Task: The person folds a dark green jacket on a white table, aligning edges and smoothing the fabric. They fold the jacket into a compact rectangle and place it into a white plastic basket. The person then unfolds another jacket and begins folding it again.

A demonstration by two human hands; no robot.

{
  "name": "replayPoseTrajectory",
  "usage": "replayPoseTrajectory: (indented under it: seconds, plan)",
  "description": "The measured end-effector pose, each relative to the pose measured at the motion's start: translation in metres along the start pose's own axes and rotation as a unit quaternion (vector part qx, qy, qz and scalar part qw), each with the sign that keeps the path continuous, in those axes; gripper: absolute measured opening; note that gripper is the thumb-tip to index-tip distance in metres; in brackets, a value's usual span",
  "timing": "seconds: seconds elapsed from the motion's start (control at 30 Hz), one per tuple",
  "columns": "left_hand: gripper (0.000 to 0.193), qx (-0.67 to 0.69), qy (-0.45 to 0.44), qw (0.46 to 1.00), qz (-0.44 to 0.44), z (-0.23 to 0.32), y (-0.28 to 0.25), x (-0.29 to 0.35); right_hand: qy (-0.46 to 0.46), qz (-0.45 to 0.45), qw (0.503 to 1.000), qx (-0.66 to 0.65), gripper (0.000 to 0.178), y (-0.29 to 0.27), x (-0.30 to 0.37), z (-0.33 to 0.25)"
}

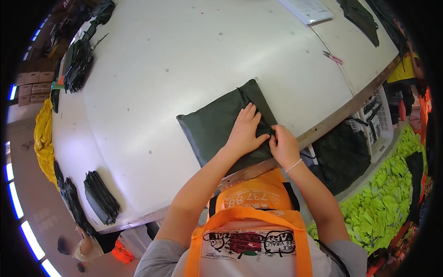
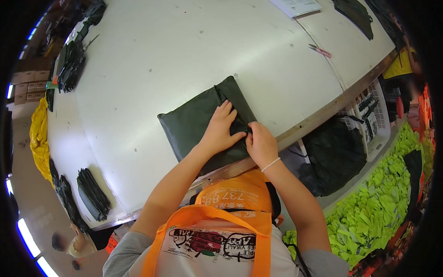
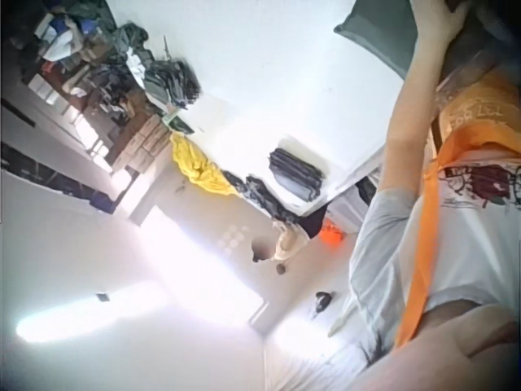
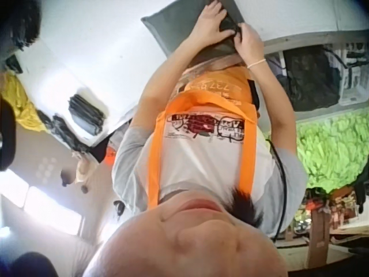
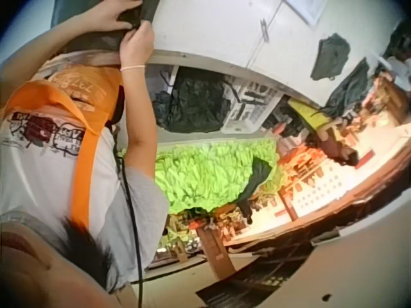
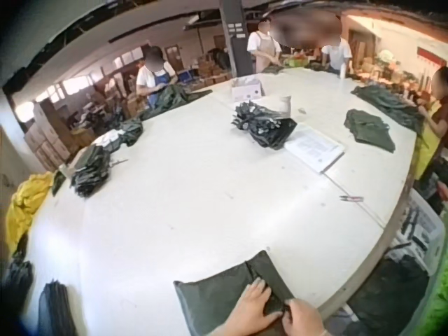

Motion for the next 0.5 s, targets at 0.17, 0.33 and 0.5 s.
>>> replayPoseTrajectory:
  seconds: [0.17, 0.33, 0.5]
  plan:
    - [0.079, -0.238, 0.023, 0.970, 0.038, 0.023, -0.004, 0.016, 0.063, -0.040, 0.994, 0.081, 0.030, -0.014, 0.007, 0.000]
    - [0.097, -0.266, -0.052, 0.961, 0.049, 0.018, 0.018, 0.010, -0.012, 0.014, 0.998, 0.052, 0.014, -0.018, 0.000, 0.008]
    - [0.090, -0.293, -0.087, 0.952, 0.027, 0.011, 0.034, -0.003, -0.082, 0.008, 0.996, 0.041, 0.007, -0.009, -0.009, -0.007]
Point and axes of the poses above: each hand's wrist, its own x-axis away from the middle knuckle, its own y-axis out of the palm, z = x × y, the point moved 6 cm from there along -x, towards the middle knuckle, and after that the axes turned 14 degrees about z, right-handed, at the moved point
